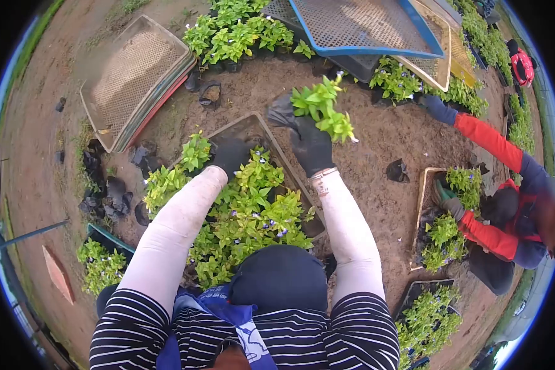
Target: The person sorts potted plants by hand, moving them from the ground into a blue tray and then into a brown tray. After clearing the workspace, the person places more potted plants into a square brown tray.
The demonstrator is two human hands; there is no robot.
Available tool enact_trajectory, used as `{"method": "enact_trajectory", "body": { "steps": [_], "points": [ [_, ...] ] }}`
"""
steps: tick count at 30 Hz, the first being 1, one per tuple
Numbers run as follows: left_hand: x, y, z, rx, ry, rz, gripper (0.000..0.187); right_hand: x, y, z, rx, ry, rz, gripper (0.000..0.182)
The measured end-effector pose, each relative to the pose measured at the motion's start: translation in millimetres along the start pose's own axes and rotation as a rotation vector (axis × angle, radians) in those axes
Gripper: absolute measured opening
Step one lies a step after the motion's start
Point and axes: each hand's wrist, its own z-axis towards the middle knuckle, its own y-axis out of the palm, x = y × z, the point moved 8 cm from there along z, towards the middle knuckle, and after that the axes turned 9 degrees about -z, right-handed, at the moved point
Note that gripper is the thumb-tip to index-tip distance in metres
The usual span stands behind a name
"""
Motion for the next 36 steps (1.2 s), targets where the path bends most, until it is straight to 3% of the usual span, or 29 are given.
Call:
{"method": "enact_trajectory", "body": {
  "steps": [2,3,4,6,7,10,11,13,14,15,16,17,18,19,20,21,22,23,24,25,26,28,31,33,36],
  "points": [
    [19.4,-14.4,-15.8,0.019,-0.028,-0.006,0.027,-40.1,32.5,27.7,-0.004,-0.223,-0.212,0.014],
    [26.8,-21.6,-22.9,0.113,0.036,-0.013,0.026,-47.9,59.6,34.9,-0.086,-0.223,-0.094,0.017],
    [26.1,-16.9,-25.1,0.041,-0.023,0.007,0.028,-50.7,93.5,36.1,-0.172,-0.223,0.023,0.021],
    [22.3,-7.6,-31.2,-0.112,-0.143,0.043,0.032,-45.6,207.5,1.9,-0.389,-0.633,-0.387,0.029],
    [35.8,-26.8,-40.7,-0.237,-0.150,-0.149,0.034,-37.2,225.9,2.5,-0.669,-0.429,-0.464,0.036],
    [27.2,-50.0,-78.7,0.017,-0.008,-0.363,0.036,-44.0,209.8,11.1,-1.056,-0.220,-0.474,0.035],
    [24.2,-84.7,-99.5,0.174,-0.014,-0.405,0.036,-43.4,206.0,10.1,-1.046,-0.227,-0.437,0.031],
    [-10.3,-165.2,-154.1,0.618,-0.101,-0.429,0.035,-34.6,180.4,12.6,-0.738,-0.193,-0.099,0.031],
    [-57.4,-177.0,-197.1,0.804,-0.266,-0.421,0.033,-23.4,164.5,3.5,-0.583,-0.170,0.061,0.030],
    [-104.0,-178.5,-243.7,1.033,-0.509,-0.500,0.031,6.1,150.2,-9.9,-0.329,0.019,0.378,0.032],
    [-154.7,-154.2,-293.7,1.155,-0.546,-0.490,0.032,14.3,114.2,-18.7,-0.206,0.109,0.165,0.033],
    [-221.2,-99.1,-339.2,1.154,-0.690,-0.663,0.032,30.3,104.6,-39.7,-0.163,0.202,0.146,0.033],
    [-195.0,-64.7,-346.1,1.053,-0.949,-1.023,0.029,49.8,93.4,-61.5,-0.108,0.302,0.113,0.034],
    [-210.8,-4.0,-369.8,0.805,-1.072,-1.125,0.025,62.5,101.6,-82.4,-0.268,0.385,0.080,0.034],
    [-231.8,59.4,-392.7,0.689,-0.968,-1.178,0.031,70.6,114.5,-104.4,-0.427,0.478,0.055,0.035],
    [-246.5,118.6,-412.5,0.576,-0.861,-1.229,0.037,76.0,114.1,-116.7,-0.342,0.504,0.060,0.035],
    [-231.0,159.1,-419.8,0.848,-0.942,-1.692,0.039,80.2,114.7,-124.8,-0.258,0.524,0.063,0.035],
    [-260.2,174.7,-437.2,0.405,-1.015,-0.949,0.037,80.2,111.7,-119.0,-0.332,0.577,0.055,0.038],
    [-289.4,189.3,-445.8,0.094,-0.919,-0.443,0.034,78.6,112.0,-114.7,-0.286,0.509,0.067,0.039],
    [-308.6,197.6,-450.3,-0.135,-0.773,0.088,0.032,74.1,109.9,-112.1,-0.370,0.540,0.058,0.040],
    [-312.9,207.8,-436.6,-0.248,-0.592,0.373,0.029,68.5,107.1,-112.2,-0.341,0.518,0.061,0.039],
    [-304.0,175.2,-417.4,0.038,-0.713,0.062,0.033,61.7,100.0,-118.2,-0.283,0.484,0.119,0.034],
    [-294.1,138.7,-388.4,0.184,-0.898,-0.193,0.034,36.7,52.2,-128.8,-0.285,0.429,0.206,0.031],
    [-281.7,107.0,-341.4,0.231,-0.872,-0.250,0.034,32.9,17.1,-144.5,-0.284,0.459,0.231,0.029],
    [-239.4,63.9,-236.5,0.252,-0.660,-0.324,0.035,58.5,-49.8,-181.6,-0.050,0.611,0.188,0.024]
  ]
}}
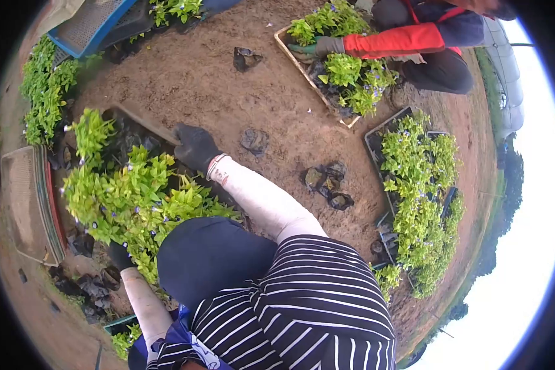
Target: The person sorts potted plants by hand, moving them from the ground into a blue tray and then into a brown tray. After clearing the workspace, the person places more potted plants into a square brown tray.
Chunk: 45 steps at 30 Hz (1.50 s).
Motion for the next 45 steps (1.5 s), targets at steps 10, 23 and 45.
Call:
{"method": "enact_trajectory", "body": {
  "steps": [10,23,45],
  "points": [
    [470.0,190.7,-165.4,-0.708,0.630,-0.357,0.031,145.5,-230.8,-262.2,0.676,0.487,-0.090,0.020],
    [373.4,178.1,-142.6,-1.336,0.304,-0.230,0.031,381.3,-260.2,-578.5,0.621,1.515,-0.083,0.044],
    [132.5,-74.3,-84.8,-0.646,-0.257,-0.196,0.031,93.8,99.8,148.1,-0.601,-0.277,-0.956,0.032]
  ]
}}
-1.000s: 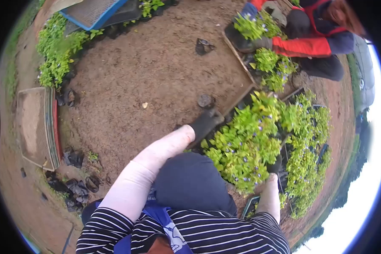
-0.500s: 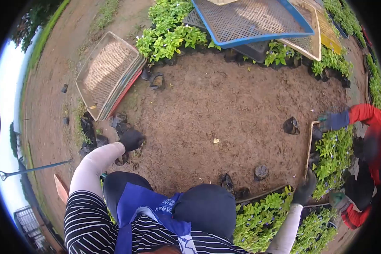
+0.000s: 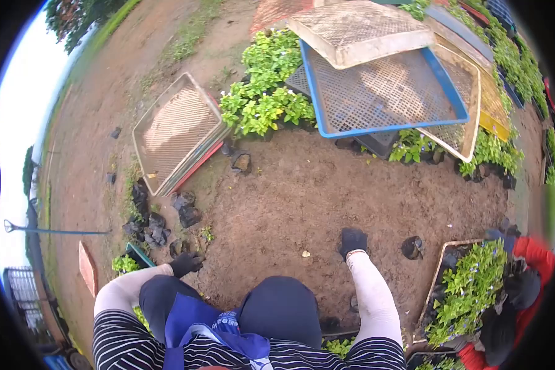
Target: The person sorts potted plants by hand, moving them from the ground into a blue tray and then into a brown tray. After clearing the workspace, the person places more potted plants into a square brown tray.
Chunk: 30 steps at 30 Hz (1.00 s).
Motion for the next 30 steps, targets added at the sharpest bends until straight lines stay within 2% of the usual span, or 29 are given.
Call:
{"method": "enact_trajectory", "body": {
  "steps": [1,2,3,4,7,10,13,17,19,21,23,24,25,27,28,29,30],
  "points": [
    [20.7,-0.7,-5.0,0.063,-0.189,-0.278,0.031,-2.3,-1.1,4.9,-0.025,-0.015,-0.008,0.033],
    [54.0,-4.9,-13.2,0.059,-0.076,-0.288,0.031,-4.5,-0.3,5.9,-0.049,-0.018,-0.013,0.033],
    [88.8,-1.2,-25.7,0.024,-0.066,-0.182,0.031,-1.7,2.0,6.0,-0.071,-0.008,-0.022,0.033],
    [119.7,5.0,-32.1,-0.019,-0.056,-0.080,0.031,-1.1,0.8,6.1,0.123,-0.036,-0.052,0.029],
    [195.7,-1.1,-15.4,-0.084,0.276,0.241,0.036,1.1,8.2,13.8,0.014,-0.053,-0.032,0.030],
    [228.9,13.1,4.7,-0.188,0.198,0.141,0.037,6.1,15.9,15.6,-0.030,-0.041,-0.048,0.032],
    [242.1,8.6,33.2,-0.184,0.246,0.095,0.037,-3.4,-10.0,9.4,-0.118,-0.061,-0.025,0.039],
    [237.5,-43.5,86.9,0.107,0.460,0.161,0.038,4.3,9.7,15.3,-0.241,-0.110,-0.012,0.052],
    [239.2,-98.5,118.8,0.375,0.498,0.067,0.032,9.0,16.4,14.7,-0.321,-0.132,0.039,0.056],
    [258.5,-161.7,121.0,0.748,0.783,0.146,0.028,2.6,29.9,15.0,-0.339,-0.149,-0.015,0.060],
    [258.7,-215.3,133.1,0.885,0.622,0.218,0.030,5.9,32.0,13.9,-0.444,-0.137,-0.044,0.063],
    [247.0,-242.9,149.1,0.985,0.698,0.321,0.032,-7.4,21.4,10.5,-0.542,-0.123,-0.033,0.065],
    [233.4,-265.8,166.4,1.012,0.631,0.411,0.039,-22.7,10.0,7.4,-0.640,-0.107,-0.015,0.068],
    [196.2,-301.1,198.6,0.974,0.389,0.565,0.054,-57.7,-28.9,15.0,-0.517,-0.200,0.064,0.058],
    [178.4,-309.3,206.9,0.880,0.215,0.607,0.060,-61.0,-35.5,22.8,-0.411,-0.111,0.147,0.052],
    [171.0,-312.7,202.0,0.830,0.176,0.558,0.064,-66.6,-46.0,29.8,-0.302,-0.027,0.221,0.046],
    [164.1,-313.6,202.8,0.804,0.227,0.572,0.066,-78.5,-62.3,36.5,-0.262,0.018,0.275,0.045]
  ]
}}
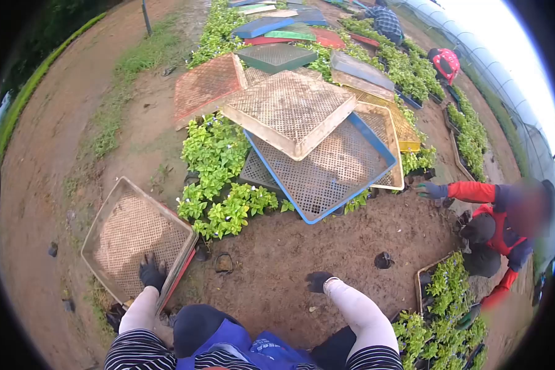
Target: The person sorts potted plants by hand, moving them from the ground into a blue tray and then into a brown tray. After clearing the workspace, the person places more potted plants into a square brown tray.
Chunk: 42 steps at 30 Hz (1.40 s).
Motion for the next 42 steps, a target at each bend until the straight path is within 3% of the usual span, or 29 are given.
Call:
{"method": "enact_trajectory", "body": {
  "steps": [3,7,9,11,15,19,23,24,27,29,31,33,35,38,39,40,41,42],
  "points": [
    [-8.5,3.8,-0.8,-0.033,0.034,-0.023,0.068,-74.8,-50.5,21.4,0.076,-0.042,0.098,0.042],
    [-8.8,3.4,11.0,-0.044,0.107,0.037,0.072,-208.9,-167.7,66.9,0.540,-0.205,0.198,0.034],
    [-9.6,3.8,15.3,-0.087,0.110,0.024,0.073,-295.6,-253.0,85.9,0.744,-0.291,0.208,0.048],
    [-7.4,-2.1,19.4,-0.132,0.099,-0.002,0.074,-365.3,-291.0,125.8,0.767,-0.421,0.218,0.061],
    [-6.7,-13.6,24.9,-0.168,0.075,-0.071,0.073,-440.4,-263.7,209.5,0.559,-0.281,-0.073,0.074],
    [-14.8,-3.5,27.5,-0.114,0.109,-0.027,0.074,-442.0,-251.5,237.9,0.562,-0.308,-0.136,0.076],
    [-14.5,-6.4,26.4,-0.081,0.122,-0.077,0.076,-425.9,-237.3,264.5,0.506,-0.392,-0.083,0.065],
    [-13.8,-9.2,26.3,-0.040,0.137,-0.074,0.075,-422.7,-237.9,264.7,0.607,-0.405,-0.032,0.059],
    [-15.2,-6.3,23.0,0.004,0.172,-0.052,0.073,-427.4,-252.7,257.6,0.505,-0.429,0.156,0.058],
    [-11.2,-22.1,20.6,0.009,0.187,-0.113,0.065,-417.5,-250.4,269.3,0.600,-0.550,0.318,0.062],
    [-19.5,-28.3,15.5,0.017,0.239,-0.227,0.063,-404.1,-242.4,285.1,0.343,-0.543,0.523,0.068],
    [-42.5,-81.8,-11.4,0.323,0.206,-0.195,0.056,-398.2,-223.0,299.2,0.082,-0.555,0.735,0.073],
    [-84.9,-122.1,-55.3,0.581,-0.038,-0.114,0.052,-402.7,-215.2,295.0,-0.114,-0.583,0.900,0.073],
    [-210.3,-45.9,-124.3,0.682,-0.297,-0.620,0.048,-408.9,-234.1,266.7,-0.199,-0.522,0.737,0.070],
    [-213.7,-22.2,-129.2,0.511,-0.432,-0.933,0.049,-379.6,-200.6,332.5,-0.051,-0.534,0.550,0.066],
    [-200.5,-5.8,-144.5,0.380,-0.573,-1.235,0.049,-379.4,-199.8,323.8,-0.086,-0.495,0.704,0.063],
    [-181.7,-16.6,-153.0,0.386,-0.561,-1.216,0.048,-394.2,-224.8,289.2,0.027,-0.559,0.478,0.059],
    [-197.4,10.4,-164.2,0.240,-0.668,-0.891,0.046,-395.5,-218.6,291.2,-0.047,-0.607,0.600,0.055]
  ]
}}
